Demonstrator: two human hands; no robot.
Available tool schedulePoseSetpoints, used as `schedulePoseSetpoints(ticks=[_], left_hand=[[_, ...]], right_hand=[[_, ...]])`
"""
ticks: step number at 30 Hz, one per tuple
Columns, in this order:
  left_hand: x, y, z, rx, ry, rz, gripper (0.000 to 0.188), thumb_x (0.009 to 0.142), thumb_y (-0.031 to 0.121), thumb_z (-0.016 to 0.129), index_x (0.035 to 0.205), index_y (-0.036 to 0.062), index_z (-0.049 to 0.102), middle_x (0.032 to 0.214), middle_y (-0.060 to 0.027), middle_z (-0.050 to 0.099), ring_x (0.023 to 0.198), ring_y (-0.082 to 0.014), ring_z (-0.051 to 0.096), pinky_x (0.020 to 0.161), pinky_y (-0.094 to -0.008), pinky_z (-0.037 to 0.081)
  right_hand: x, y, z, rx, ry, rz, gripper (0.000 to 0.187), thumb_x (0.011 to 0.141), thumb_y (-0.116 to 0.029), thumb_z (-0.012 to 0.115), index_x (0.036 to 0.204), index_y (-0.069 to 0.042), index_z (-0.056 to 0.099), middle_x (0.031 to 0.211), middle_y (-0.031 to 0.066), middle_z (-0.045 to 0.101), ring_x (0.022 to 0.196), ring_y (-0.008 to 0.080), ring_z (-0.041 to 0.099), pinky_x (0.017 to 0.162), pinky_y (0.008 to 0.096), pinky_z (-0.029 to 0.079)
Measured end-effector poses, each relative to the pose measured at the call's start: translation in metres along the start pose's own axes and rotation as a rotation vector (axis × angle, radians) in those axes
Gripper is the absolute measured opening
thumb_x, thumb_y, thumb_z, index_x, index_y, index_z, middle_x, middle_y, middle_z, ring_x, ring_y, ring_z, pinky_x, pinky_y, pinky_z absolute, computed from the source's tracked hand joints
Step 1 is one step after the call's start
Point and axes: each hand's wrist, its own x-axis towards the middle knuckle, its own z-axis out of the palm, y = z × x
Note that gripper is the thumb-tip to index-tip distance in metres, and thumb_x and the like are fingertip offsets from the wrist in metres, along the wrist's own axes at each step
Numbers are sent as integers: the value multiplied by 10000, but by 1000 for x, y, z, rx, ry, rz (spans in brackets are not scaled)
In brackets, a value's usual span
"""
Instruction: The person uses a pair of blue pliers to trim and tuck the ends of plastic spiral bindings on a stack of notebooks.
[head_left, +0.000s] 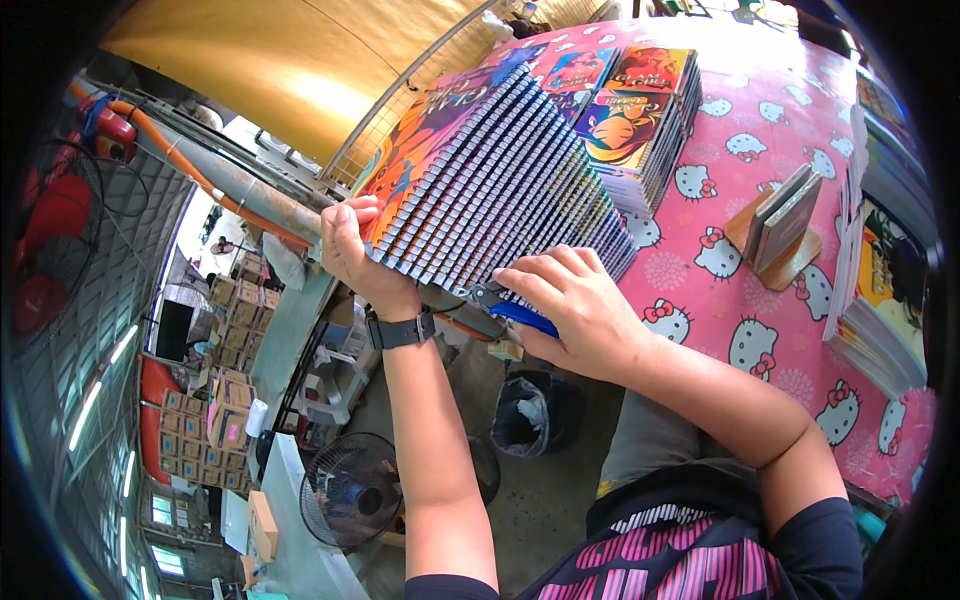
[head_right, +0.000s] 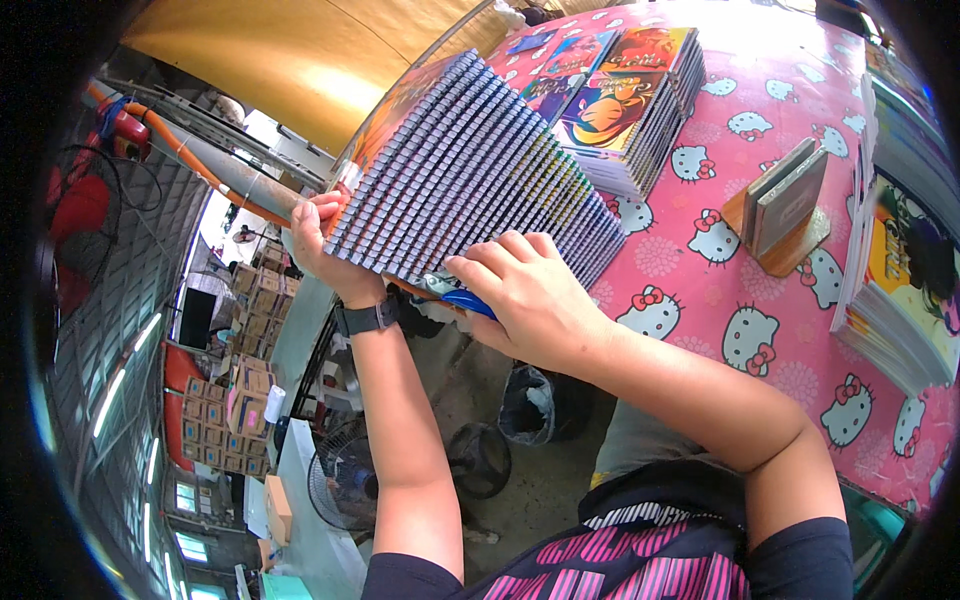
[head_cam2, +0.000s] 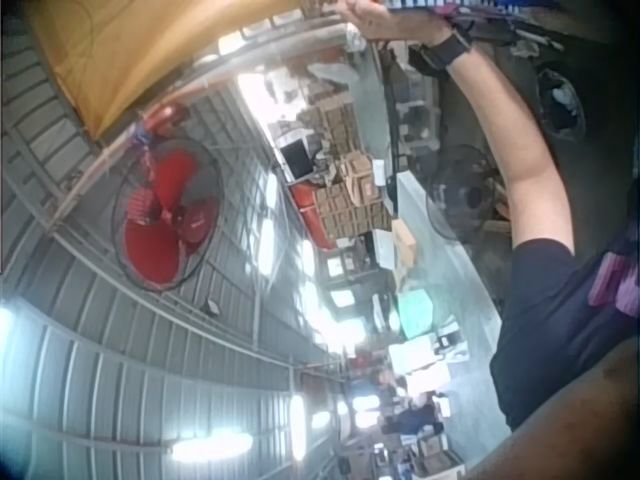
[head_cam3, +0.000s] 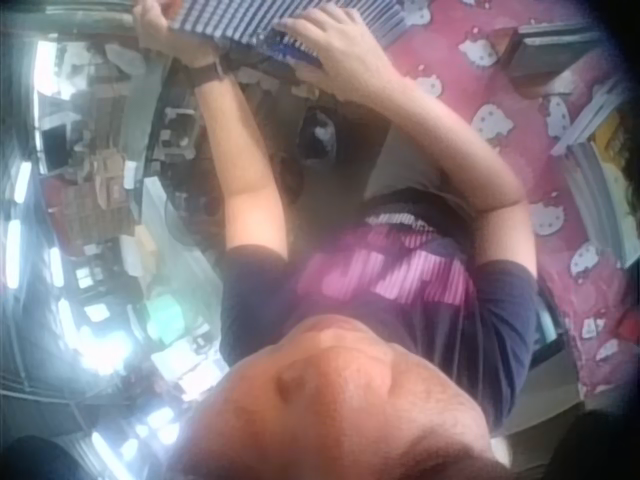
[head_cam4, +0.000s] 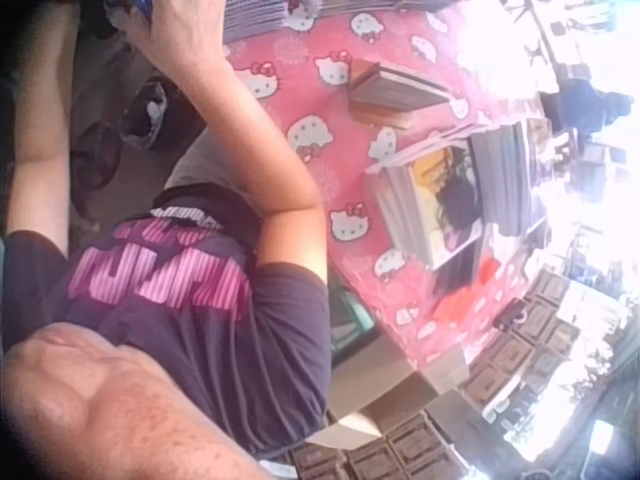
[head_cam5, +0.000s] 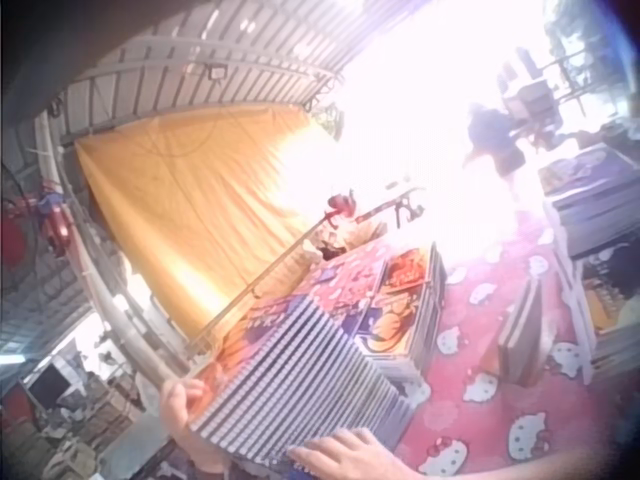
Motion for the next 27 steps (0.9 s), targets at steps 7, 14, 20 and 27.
schedulePoseSetpoints(ticks=[7,14,20,27], left_hand=[[0,1,1,18,-1,16,337,923,217,398,681,2,492,775,-115,568,789,-201,532,791,-338,421],[0,2,-1,129,-25,49,352,924,234,389,675,4,484,779,-121,567,788,-204,533,796,-345,421],[1,0,0,76,-4,15,345,921,233,383,683,4,481,776,-125,580,767,-209,535,809,-363,437],[1,1,1,49,3,-10,339,924,225,377,690,2,479,779,-125,582,767,-208,537,811,-362,442]], right_hand=[[-4,4,1,105,-18,32,454,702,-105,692,1142,-57,589,1004,90,611,927,258,569,814,365,435],[1,16,-1,1383,-443,799,325,905,-178,549,1140,46,554,952,101,661,824,147,637,738,285,519],[-8,4,3,14,3,19,497,704,-112,673,1183,-47,557,989,103,603,901,277,557,834,382,450],[-7,18,2,823,-311,491,407,774,-140,679,1149,-19,577,990,91,633,857,203,599,784,348,471]])
